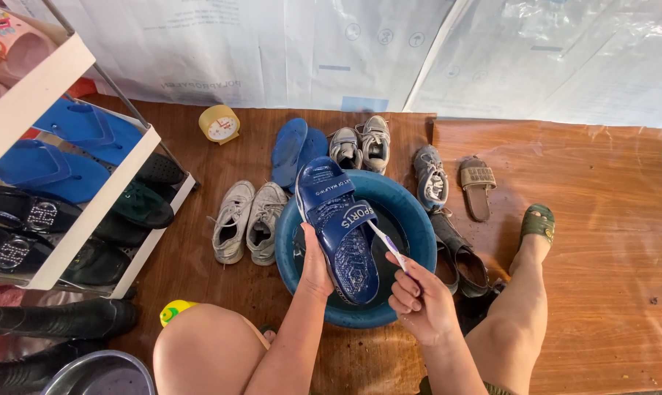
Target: Scrubbing a blue sandal with a toothbrush and soap in a bucket of water
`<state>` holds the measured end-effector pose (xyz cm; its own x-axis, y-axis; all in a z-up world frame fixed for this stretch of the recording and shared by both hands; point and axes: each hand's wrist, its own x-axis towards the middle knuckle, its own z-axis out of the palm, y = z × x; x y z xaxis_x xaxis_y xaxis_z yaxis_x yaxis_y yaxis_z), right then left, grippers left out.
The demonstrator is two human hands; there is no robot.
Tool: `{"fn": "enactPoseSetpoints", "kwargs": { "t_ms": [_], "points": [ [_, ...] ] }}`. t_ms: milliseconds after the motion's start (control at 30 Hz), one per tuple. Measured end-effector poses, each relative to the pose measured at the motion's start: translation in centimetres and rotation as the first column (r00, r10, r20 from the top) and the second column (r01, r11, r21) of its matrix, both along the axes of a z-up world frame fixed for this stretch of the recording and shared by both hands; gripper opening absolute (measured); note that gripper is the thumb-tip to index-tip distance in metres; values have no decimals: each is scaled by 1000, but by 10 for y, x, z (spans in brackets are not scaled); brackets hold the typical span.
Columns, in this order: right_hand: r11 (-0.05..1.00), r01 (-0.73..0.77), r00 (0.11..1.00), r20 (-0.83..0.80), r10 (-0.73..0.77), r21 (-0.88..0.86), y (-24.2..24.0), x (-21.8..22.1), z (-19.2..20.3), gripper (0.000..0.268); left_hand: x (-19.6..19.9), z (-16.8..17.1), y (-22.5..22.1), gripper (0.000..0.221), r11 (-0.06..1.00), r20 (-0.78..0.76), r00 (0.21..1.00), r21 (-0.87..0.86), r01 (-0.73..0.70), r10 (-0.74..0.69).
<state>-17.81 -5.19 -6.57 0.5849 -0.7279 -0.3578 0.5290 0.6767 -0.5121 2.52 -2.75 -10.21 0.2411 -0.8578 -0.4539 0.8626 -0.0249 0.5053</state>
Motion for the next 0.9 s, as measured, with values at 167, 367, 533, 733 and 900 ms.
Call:
{"fn": "enactPoseSetpoints", "kwargs": {
  "t_ms": [167,367,533,733,900],
  "points": [
    [996,-64,981,-184,52,-61,24,14,2,37,-4,-2,-4,101,999,-23,999,-19,-40,39],
    [682,-504,601,-782,-164,-530,39,14,-13,39,0,14,0,100,989,1,994,97,-110,111],
    [169,-754,427,-669,-608,-635,41,18,4,31,4,0,0,105,964,39,985,202,-174,170],
    [949,-238,804,-590,72,-209,15,14,-2,42,3,-8,1,107,989,4,994,103,-105,105],
    [1000,4,996,-89,-4,10,9,6,-10,36,0,-1,2,107,998,-44,998,35,-43,44]
  ]
}}
